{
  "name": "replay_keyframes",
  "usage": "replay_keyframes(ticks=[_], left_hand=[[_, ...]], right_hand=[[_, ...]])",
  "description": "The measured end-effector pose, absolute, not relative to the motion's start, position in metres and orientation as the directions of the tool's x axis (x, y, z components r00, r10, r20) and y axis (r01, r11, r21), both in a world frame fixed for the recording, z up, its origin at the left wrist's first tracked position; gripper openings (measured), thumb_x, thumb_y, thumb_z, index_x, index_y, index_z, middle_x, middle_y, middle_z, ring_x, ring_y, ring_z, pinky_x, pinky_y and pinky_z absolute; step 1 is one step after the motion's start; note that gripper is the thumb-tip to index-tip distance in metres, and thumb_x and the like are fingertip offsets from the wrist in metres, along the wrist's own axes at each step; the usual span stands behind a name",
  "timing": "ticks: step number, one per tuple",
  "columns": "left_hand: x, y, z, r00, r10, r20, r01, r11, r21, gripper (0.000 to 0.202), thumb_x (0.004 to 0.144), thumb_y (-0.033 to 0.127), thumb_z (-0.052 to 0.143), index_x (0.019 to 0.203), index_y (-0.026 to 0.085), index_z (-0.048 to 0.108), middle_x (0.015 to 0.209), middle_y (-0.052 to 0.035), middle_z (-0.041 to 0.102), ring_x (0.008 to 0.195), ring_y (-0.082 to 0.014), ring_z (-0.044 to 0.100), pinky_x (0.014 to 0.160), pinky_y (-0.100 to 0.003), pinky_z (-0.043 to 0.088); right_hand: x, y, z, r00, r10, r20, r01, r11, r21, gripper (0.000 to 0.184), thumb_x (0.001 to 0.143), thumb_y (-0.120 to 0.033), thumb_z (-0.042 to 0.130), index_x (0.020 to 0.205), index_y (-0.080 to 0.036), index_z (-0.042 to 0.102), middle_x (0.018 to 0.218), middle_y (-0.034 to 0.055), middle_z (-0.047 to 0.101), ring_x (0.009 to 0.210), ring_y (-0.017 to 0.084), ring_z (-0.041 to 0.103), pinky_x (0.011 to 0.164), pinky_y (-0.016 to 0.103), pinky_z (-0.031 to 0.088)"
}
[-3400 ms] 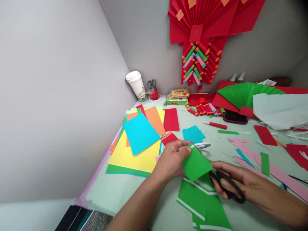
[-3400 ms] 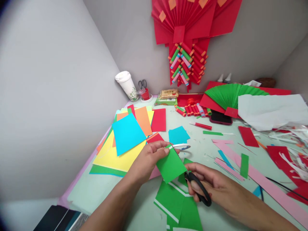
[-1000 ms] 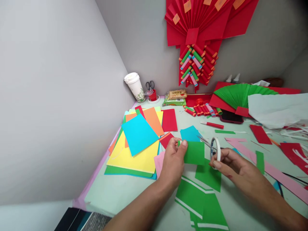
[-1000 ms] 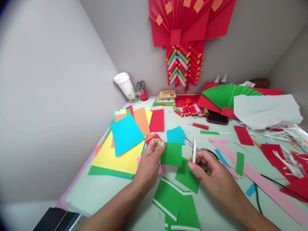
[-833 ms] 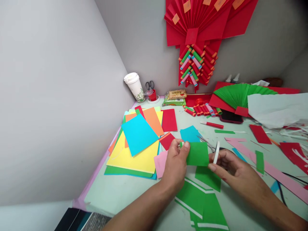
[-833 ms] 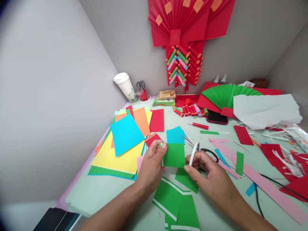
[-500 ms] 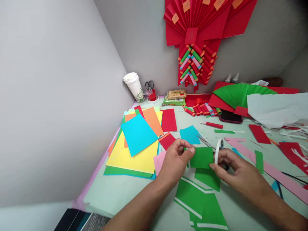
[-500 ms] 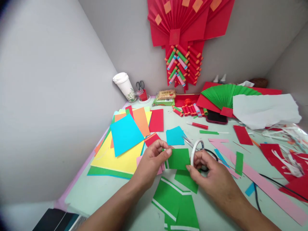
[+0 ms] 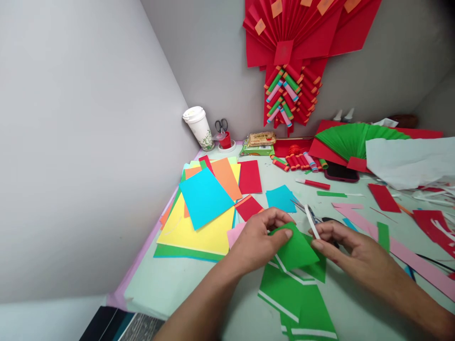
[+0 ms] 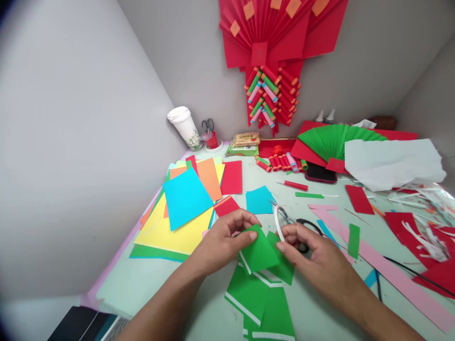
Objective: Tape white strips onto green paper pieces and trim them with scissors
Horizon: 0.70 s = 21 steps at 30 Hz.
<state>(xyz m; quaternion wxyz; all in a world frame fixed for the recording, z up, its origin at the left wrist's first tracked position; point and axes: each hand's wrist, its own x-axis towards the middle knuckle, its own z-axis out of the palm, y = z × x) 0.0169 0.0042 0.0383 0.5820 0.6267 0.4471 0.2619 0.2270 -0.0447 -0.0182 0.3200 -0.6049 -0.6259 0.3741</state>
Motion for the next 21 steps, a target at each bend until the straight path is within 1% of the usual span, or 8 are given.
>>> replay_keyframes(ticks=[3,6,12,16,21], left_hand=[[0.0174,0.0022,0.0420,0.504,0.840,-0.202,0.239,0.089,0.967,0.020,0.084,0.023,0.062,0.104,0.019,0.063,0.079,0.0014,0.056,0.073,-0.0131,0.052,0.067,-0.023,0.039],[0.0202,-0.0005,0.0423,0.497,0.837,-0.231,0.260,0.110,0.959,0.023,0.084,0.022,0.061,0.107,0.019,0.063,0.080,0.0012,0.057,0.074,-0.0129,0.053,0.068,-0.023,0.039],[0.0221,-0.0001,0.0365,0.498,0.834,-0.238,0.247,0.126,0.961,0.018,0.084,0.021,0.061,0.102,0.018,0.061,0.080,0.0008,0.060,0.074,-0.0130,0.055,0.068,-0.023,0.040],[0.0223,0.0002,0.0334,0.503,0.835,-0.222,0.231,0.117,0.966,0.016,0.084,0.020,0.060,0.099,0.017,0.059,0.081,0.0006,0.060,0.075,-0.0130,0.056,0.067,-0.023,0.041],[0.0244,-0.0011,0.0330,0.498,0.843,-0.202,0.232,0.095,0.968,0.013,0.083,0.018,0.061,0.096,0.017,0.059,0.083,0.0002,0.060,0.078,-0.0134,0.055,0.069,-0.024,0.041]], right_hand=[[0.2284,-0.0438,-0.0161,-0.122,0.989,-0.087,0.458,-0.022,-0.888,0.025,0.089,-0.047,0.059,0.096,-0.025,0.070,0.083,0.0027,0.072,0.076,0.021,0.068,0.068,0.027,0.056],[0.2273,-0.0431,-0.0155,-0.189,0.978,-0.089,0.450,0.006,-0.893,0.027,0.091,-0.044,0.057,0.101,-0.025,0.073,0.085,0.0037,0.074,0.077,0.021,0.070,0.068,0.026,0.057],[0.2257,-0.0437,-0.0150,-0.217,0.972,-0.088,0.507,0.036,-0.861,0.029,0.092,-0.043,0.057,0.107,-0.025,0.074,0.093,0.0038,0.076,0.082,0.021,0.071,0.073,0.025,0.057],[0.2238,-0.0455,-0.0152,-0.222,0.971,-0.087,0.511,0.040,-0.858,0.031,0.093,-0.045,0.056,0.110,-0.025,0.073,0.102,0.0040,0.077,0.087,0.021,0.071,0.075,0.025,0.056],[0.2201,-0.0481,-0.0151,-0.207,0.974,-0.088,0.494,0.027,-0.869,0.030,0.095,-0.042,0.054,0.113,-0.024,0.071,0.106,0.0040,0.075,0.090,0.020,0.069,0.078,0.026,0.054]])
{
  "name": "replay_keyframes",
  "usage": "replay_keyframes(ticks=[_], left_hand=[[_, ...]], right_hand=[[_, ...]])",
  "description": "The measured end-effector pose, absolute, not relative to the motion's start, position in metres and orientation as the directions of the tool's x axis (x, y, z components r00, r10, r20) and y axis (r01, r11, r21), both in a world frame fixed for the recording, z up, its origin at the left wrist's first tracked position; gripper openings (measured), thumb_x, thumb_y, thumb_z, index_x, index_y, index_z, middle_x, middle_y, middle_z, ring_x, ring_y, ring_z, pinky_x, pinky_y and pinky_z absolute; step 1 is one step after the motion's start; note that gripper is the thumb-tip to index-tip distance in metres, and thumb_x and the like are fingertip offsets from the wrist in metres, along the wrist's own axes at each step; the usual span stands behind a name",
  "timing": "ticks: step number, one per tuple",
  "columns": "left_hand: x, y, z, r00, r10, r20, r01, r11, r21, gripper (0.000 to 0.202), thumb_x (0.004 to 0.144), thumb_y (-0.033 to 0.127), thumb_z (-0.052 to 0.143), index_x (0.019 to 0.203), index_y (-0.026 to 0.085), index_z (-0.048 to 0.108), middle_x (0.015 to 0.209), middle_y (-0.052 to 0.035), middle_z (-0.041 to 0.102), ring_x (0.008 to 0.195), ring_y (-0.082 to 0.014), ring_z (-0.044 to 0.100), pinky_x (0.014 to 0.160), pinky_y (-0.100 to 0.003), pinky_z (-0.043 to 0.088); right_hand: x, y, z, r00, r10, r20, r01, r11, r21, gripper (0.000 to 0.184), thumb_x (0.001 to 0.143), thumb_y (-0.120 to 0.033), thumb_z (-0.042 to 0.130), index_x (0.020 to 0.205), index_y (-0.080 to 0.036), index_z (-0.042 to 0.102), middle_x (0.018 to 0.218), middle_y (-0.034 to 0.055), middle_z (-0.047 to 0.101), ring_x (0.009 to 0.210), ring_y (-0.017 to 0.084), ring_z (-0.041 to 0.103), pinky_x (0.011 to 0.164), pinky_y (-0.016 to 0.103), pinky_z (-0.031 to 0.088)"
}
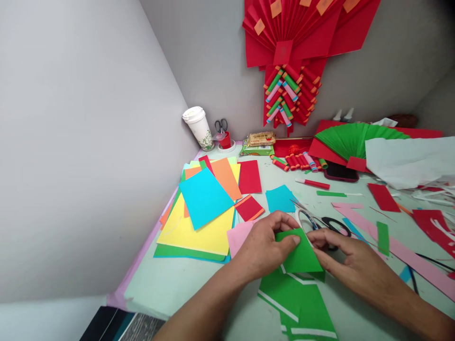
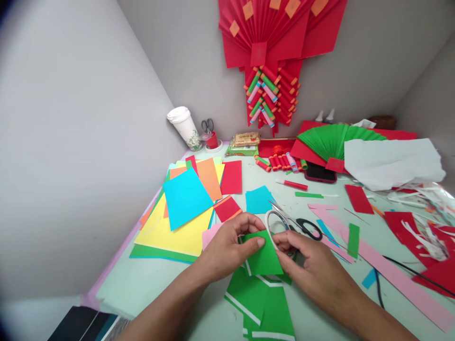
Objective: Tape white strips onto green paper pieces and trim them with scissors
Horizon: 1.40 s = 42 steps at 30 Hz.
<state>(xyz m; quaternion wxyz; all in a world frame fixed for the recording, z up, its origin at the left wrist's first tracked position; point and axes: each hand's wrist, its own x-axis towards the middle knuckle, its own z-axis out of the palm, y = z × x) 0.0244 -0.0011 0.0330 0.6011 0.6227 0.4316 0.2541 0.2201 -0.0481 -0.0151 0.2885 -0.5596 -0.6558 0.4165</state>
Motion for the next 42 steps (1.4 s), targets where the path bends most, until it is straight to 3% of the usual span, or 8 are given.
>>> replay_keyframes(ticks=[7,13,16,20,25,31,36,42], left_hand=[[0.028,-0.004,0.034,0.454,0.864,-0.215,0.277,0.093,0.956,0.009,0.081,0.023,0.066,0.085,0.016,0.061,0.082,-0.0004,0.060,0.079,-0.0149,0.055,0.071,-0.026,0.042],[0.022,0.000,0.037,0.461,0.854,-0.240,0.278,0.118,0.953,0.012,0.079,0.025,0.069,0.081,0.017,0.060,0.078,0.0007,0.059,0.077,-0.0139,0.052,0.069,-0.025,0.038],[0.018,0.002,0.038,0.460,0.853,-0.246,0.211,0.164,0.964,0.021,0.076,0.033,0.074,0.080,0.018,0.061,0.076,0.0017,0.055,0.073,-0.0124,0.048,0.067,-0.024,0.035],[0.014,0.003,0.040,0.506,0.812,-0.289,0.067,0.297,0.952,0.037,0.069,0.045,0.082,0.081,0.017,0.061,0.070,0.0042,0.051,0.064,-0.0097,0.043,0.060,-0.023,0.031],[0.011,0.007,0.043,0.530,0.784,-0.324,-0.067,0.420,0.905,0.043,0.060,0.042,0.090,0.080,0.017,0.061,0.070,0.0042,0.054,0.064,-0.0085,0.046,0.061,-0.023,0.032],[0.011,0.008,0.045,0.510,0.800,-0.317,-0.089,0.415,0.905,0.039,0.062,0.039,0.089,0.079,0.017,0.061,0.069,0.0047,0.055,0.062,-0.0077,0.046,0.058,-0.022,0.032],[0.017,0.004,0.044,0.499,0.815,-0.294,-0.139,0.410,0.902,0.038,0.063,0.036,0.090,0.078,0.016,0.062,0.066,0.0055,0.055,0.059,-0.0061,0.046,0.059,-0.021,0.034],[0.014,0.011,0.038,0.204,0.955,-0.213,-0.151,0.246,0.957,0.027,0.066,0.032,0.086,0.080,0.016,0.068,0.071,0.0031,0.063,0.067,-0.0097,0.055,0.066,-0.022,0.041]], right_hand=[[0.219,-0.052,-0.016,-0.252,0.966,-0.064,0.524,0.080,-0.848,0.027,0.097,-0.036,0.051,0.113,-0.024,0.070,0.101,0.0022,0.073,0.092,0.020,0.068,0.080,0.029,0.052],[0.223,-0.049,-0.020,-0.206,0.978,-0.022,0.560,0.099,-0.822,0.029,0.095,-0.043,0.054,0.110,-0.026,0.073,0.100,0.0037,0.075,0.089,0.022,0.069,0.078,0.031,0.054],[0.228,-0.046,-0.020,-0.165,0.986,-0.034,0.556,0.064,-0.829,0.033,0.090,-0.048,0.059,0.112,-0.027,0.072,0.096,0.0042,0.075,0.086,0.023,0.071,0.077,0.031,0.056],[0.229,-0.047,-0.013,-0.131,0.988,-0.085,0.533,-0.003,-0.846,0.040,0.089,-0.047,0.059,0.123,-0.028,0.068,0.073,-0.0006,0.067,0.073,0.019,0.067,0.074,0.029,0.055],[0.232,-0.053,-0.009,-0.147,0.982,-0.118,0.525,-0.024,-0.851,0.042,0.089,-0.052,0.059,0.122,-0.030,0.071,0.062,-0.0030,0.051,0.062,0.017,0.055,0.063,0.027,0.049],[0.239,-0.056,-0.008,-0.210,0.945,-0.251,0.381,-0.158,-0.911,0.043,0.091,-0.063,0.051,0.102,-0.027,0.072,0.060,-0.0021,0.053,0.052,0.015,0.050,0.050,0.025,0.039],[0.234,-0.053,0.001,-0.226,0.948,-0.225,0.369,-0.131,-0.920,0.039,0.088,-0.060,0.056,0.079,-0.024,0.067,0.057,-0.0031,0.052,0.051,0.013,0.051,0.051,0.024,0.040],[0.243,-0.049,-0.003,-0.087,0.982,-0.167,0.382,-0.122,-0.916,0.036,0.088,-0.059,0.057,0.086,-0.024,0.069,0.056,-0.0024,0.055,0.051,0.014,0.054,0.050,0.023,0.045]])
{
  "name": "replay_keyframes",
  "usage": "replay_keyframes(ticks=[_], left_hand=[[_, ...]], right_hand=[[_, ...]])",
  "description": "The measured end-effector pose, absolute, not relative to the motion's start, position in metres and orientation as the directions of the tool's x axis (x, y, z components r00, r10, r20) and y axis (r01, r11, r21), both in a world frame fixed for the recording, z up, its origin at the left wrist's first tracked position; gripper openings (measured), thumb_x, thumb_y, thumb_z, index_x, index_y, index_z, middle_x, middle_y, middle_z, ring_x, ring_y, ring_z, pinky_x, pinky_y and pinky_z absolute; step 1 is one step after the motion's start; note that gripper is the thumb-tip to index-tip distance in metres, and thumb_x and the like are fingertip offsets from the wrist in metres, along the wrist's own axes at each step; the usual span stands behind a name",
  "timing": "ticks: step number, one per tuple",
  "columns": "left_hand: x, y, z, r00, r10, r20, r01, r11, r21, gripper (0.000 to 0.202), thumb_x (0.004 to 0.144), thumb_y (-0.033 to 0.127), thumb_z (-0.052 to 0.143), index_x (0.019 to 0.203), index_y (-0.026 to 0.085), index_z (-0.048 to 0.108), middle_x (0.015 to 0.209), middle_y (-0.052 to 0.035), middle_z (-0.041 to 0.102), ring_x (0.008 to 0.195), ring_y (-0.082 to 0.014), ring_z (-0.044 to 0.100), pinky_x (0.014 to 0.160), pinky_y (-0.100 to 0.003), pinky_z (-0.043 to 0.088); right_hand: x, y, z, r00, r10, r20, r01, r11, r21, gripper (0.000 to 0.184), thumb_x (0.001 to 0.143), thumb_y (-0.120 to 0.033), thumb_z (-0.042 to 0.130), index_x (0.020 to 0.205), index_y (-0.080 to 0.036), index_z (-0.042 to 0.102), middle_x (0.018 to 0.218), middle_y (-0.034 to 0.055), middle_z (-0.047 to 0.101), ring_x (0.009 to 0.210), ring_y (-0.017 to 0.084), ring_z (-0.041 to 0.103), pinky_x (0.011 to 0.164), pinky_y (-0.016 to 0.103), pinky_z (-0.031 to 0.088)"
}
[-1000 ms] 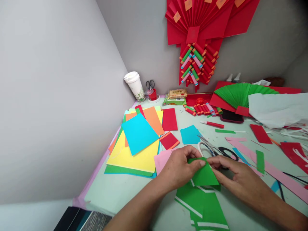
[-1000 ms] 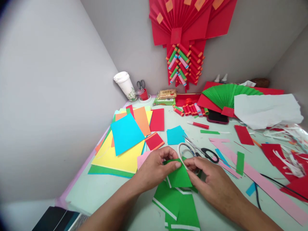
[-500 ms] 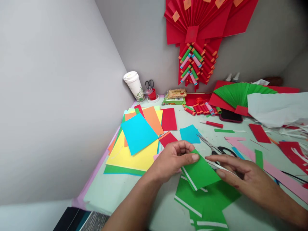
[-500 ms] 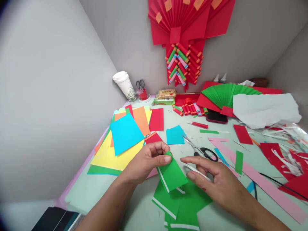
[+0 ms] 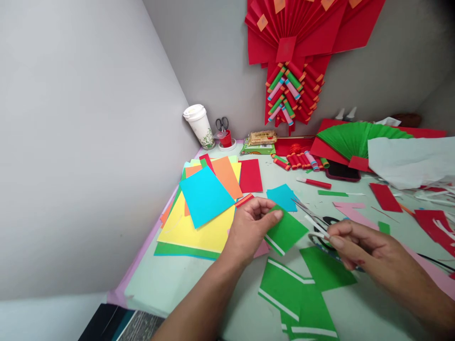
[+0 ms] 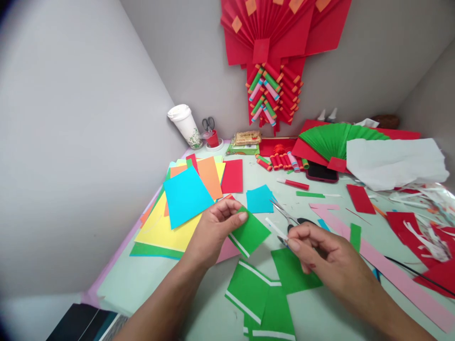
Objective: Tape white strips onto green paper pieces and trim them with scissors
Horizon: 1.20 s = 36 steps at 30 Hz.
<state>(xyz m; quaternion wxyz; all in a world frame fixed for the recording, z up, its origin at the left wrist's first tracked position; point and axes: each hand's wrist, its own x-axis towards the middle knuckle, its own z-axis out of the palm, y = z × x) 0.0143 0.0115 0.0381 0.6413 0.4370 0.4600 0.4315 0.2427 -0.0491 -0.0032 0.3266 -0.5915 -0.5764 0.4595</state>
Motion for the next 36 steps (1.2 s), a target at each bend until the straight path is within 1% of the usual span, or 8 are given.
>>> replay_keyframes(ticks=[2,5,8,13,17,22,26,36], left_hand=[[0.012,0.013,0.036,0.127,0.978,-0.165,-0.117,0.180,0.977,0.020,0.070,0.031,0.083,0.079,0.017,0.071,0.078,0.0004,0.068,0.074,-0.0127,0.059,0.072,-0.024,0.045],[0.012,0.011,0.033,0.111,0.982,-0.153,-0.034,0.157,0.987,0.019,0.074,0.034,0.080,0.084,0.018,0.076,0.085,-0.0026,0.073,0.081,-0.0168,0.063,0.076,-0.027,0.048],[0.016,0.005,0.031,0.153,0.972,-0.176,0.008,0.177,0.984,0.021,0.077,0.037,0.078,0.088,0.020,0.078,0.086,-0.0034,0.075,0.083,-0.0183,0.065,0.077,-0.028,0.049],[0.024,-0.002,0.035,0.249,0.944,-0.216,-0.035,0.232,0.972,0.026,0.078,0.038,0.077,0.093,0.016,0.078,0.088,-0.0067,0.074,0.087,-0.0207,0.066,0.081,-0.031,0.050],[0.027,-0.005,0.041,0.267,0.935,-0.233,-0.024,0.248,0.968,0.028,0.079,0.037,0.076,0.095,0.014,0.079,0.079,-0.0044,0.070,0.071,-0.0138,0.058,0.070,-0.025,0.046],[0.028,-0.007,0.043,0.256,0.926,-0.276,0.016,0.282,0.959,0.031,0.080,0.041,0.075,0.098,0.017,0.080,0.074,-0.0016,0.066,0.057,-0.0084,0.042,0.051,-0.021,0.032],[0.027,-0.007,0.044,0.261,0.918,-0.297,0.025,0.301,0.953,0.032,0.079,0.042,0.075,0.099,0.018,0.080,0.075,-0.0019,0.066,0.055,-0.0075,0.039,0.049,-0.020,0.029],[0.027,-0.009,0.046,0.245,0.916,-0.318,0.036,0.319,0.947,0.034,0.076,0.046,0.077,0.097,0.019,0.080,0.076,-0.0026,0.070,0.056,-0.0086,0.045,0.052,-0.021,0.033]], right_hand=[[0.242,-0.050,-0.004,-0.076,0.989,-0.126,0.385,-0.087,-0.919,0.035,0.087,-0.058,0.060,0.085,-0.025,0.070,0.056,-0.0018,0.057,0.050,0.015,0.054,0.050,0.023,0.046],[0.234,-0.053,-0.002,-0.115,0.991,-0.072,0.421,-0.017,-0.907,0.033,0.086,-0.056,0.061,0.082,-0.025,0.072,0.061,-0.0001,0.061,0.053,0.016,0.057,0.050,0.024,0.047],[0.224,-0.057,0.000,-0.114,0.992,-0.056,0.439,-0.001,-0.899,0.031,0.089,-0.052,0.059,0.082,-0.026,0.072,0.065,-0.0003,0.062,0.054,0.015,0.057,0.052,0.023,0.048],[0.219,-0.056,0.001,-0.023,0.998,-0.051,0.445,-0.035,-0.895,0.028,0.088,-0.051,0.059,0.085,-0.026,0.073,0.064,-0.0014,0.060,0.053,0.014,0.055,0.051,0.023,0.047],[0.220,-0.053,0.001,-0.008,0.999,-0.032,0.454,-0.025,-0.890,0.029,0.086,-0.051,0.059,0.082,-0.026,0.074,0.059,-0.0011,0.060,0.050,0.015,0.056,0.048,0.024,0.047],[0.223,-0.051,-0.001,-0.027,0.999,-0.020,0.485,-0.005,-0.874,0.030,0.086,-0.051,0.059,0.084,-0.026,0.075,0.059,-0.0004,0.062,0.049,0.016,0.058,0.047,0.024,0.049],[0.226,-0.051,-0.004,-0.042,0.999,-0.030,0.510,-0.005,-0.860,0.032,0.087,-0.052,0.058,0.086,-0.026,0.075,0.059,-0.0006,0.062,0.050,0.016,0.059,0.049,0.024,0.050],[0.228,-0.050,-0.009,-0.056,0.998,-0.034,0.523,0.001,-0.852,0.034,0.089,-0.055,0.056,0.088,-0.026,0.074,0.060,-0.0009,0.061,0.052,0.016,0.059,0.050,0.024,0.050]])
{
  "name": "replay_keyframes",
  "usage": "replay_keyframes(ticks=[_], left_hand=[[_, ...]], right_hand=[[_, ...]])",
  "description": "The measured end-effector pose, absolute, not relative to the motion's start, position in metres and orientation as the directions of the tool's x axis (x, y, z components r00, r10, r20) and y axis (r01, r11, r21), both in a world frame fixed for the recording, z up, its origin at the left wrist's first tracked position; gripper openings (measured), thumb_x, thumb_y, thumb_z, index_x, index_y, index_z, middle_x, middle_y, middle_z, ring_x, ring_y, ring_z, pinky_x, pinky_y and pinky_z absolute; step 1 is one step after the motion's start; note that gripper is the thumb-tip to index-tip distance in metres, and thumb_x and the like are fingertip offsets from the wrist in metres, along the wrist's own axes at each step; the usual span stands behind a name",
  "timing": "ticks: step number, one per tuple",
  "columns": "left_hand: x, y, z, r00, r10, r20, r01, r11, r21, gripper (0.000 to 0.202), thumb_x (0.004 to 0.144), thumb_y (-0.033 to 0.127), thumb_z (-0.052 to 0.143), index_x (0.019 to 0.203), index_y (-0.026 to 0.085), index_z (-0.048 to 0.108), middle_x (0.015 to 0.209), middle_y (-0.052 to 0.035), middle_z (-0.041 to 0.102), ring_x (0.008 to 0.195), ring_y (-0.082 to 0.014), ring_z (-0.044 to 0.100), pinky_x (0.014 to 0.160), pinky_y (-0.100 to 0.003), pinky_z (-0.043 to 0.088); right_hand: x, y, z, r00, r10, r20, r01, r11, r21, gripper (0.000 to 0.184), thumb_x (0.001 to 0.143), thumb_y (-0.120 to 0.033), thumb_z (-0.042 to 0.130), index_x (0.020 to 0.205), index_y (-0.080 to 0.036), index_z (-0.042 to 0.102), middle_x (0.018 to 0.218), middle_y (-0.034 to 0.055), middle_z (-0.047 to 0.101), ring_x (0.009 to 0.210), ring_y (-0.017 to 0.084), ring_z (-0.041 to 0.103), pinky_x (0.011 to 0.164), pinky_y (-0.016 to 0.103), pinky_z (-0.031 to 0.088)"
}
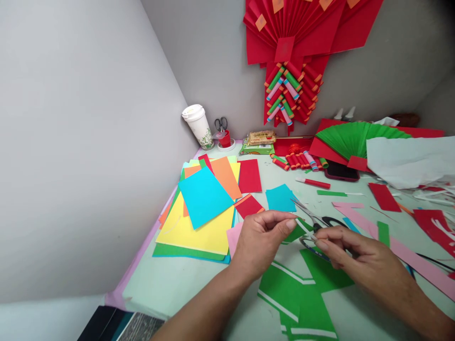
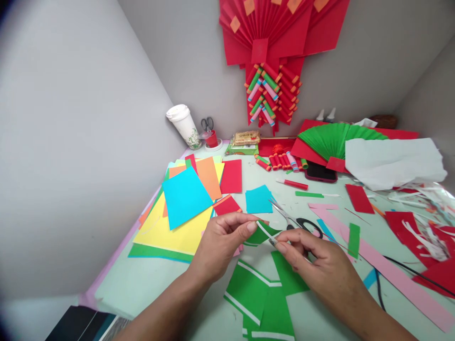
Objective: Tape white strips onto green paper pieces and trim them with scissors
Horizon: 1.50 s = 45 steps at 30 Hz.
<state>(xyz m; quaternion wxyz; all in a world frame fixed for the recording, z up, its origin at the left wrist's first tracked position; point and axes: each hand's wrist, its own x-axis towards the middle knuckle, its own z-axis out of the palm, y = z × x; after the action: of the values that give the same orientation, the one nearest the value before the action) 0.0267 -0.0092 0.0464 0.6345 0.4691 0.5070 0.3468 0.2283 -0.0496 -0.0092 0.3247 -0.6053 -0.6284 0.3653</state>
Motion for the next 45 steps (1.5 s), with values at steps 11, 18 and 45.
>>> replay_keyframes(ticks=[11,18,45], left_hand=[[0.028,-0.009,0.046,0.260,0.919,-0.298,0.013,0.306,0.952,0.032,0.077,0.042,0.077,0.096,0.016,0.080,0.077,-0.0040,0.071,0.055,-0.0077,0.044,0.049,-0.020,0.032],[0.028,-0.010,0.046,0.262,0.921,-0.288,0.001,0.299,0.954,0.027,0.079,0.039,0.076,0.092,0.015,0.079,0.084,-0.0067,0.075,0.062,-0.0096,0.053,0.052,-0.020,0.037],[0.030,-0.009,0.037,0.147,0.977,-0.154,-0.183,0.180,0.966,0.017,0.081,0.033,0.074,0.084,0.017,0.074,0.085,-0.0050,0.075,0.082,-0.0198,0.066,0.081,-0.033,0.052]], right_hand=[[0.227,-0.051,-0.006,-0.033,0.999,-0.014,0.522,0.005,-0.853,0.032,0.087,-0.053,0.058,0.086,-0.026,0.075,0.059,-0.0006,0.062,0.051,0.016,0.059,0.050,0.025,0.049],[0.230,-0.052,-0.010,-0.072,0.996,-0.060,0.509,-0.015,-0.860,0.034,0.089,-0.054,0.056,0.092,-0.026,0.075,0.060,-0.0011,0.061,0.053,0.016,0.060,0.051,0.024,0.050],[0.213,-0.070,-0.004,0.085,0.986,0.147,0.586,0.070,-0.807,0.039,0.095,-0.047,0.051,0.128,-0.027,0.057,0.058,-0.0078,0.056,0.056,0.014,0.059,0.074,0.026,0.052]])
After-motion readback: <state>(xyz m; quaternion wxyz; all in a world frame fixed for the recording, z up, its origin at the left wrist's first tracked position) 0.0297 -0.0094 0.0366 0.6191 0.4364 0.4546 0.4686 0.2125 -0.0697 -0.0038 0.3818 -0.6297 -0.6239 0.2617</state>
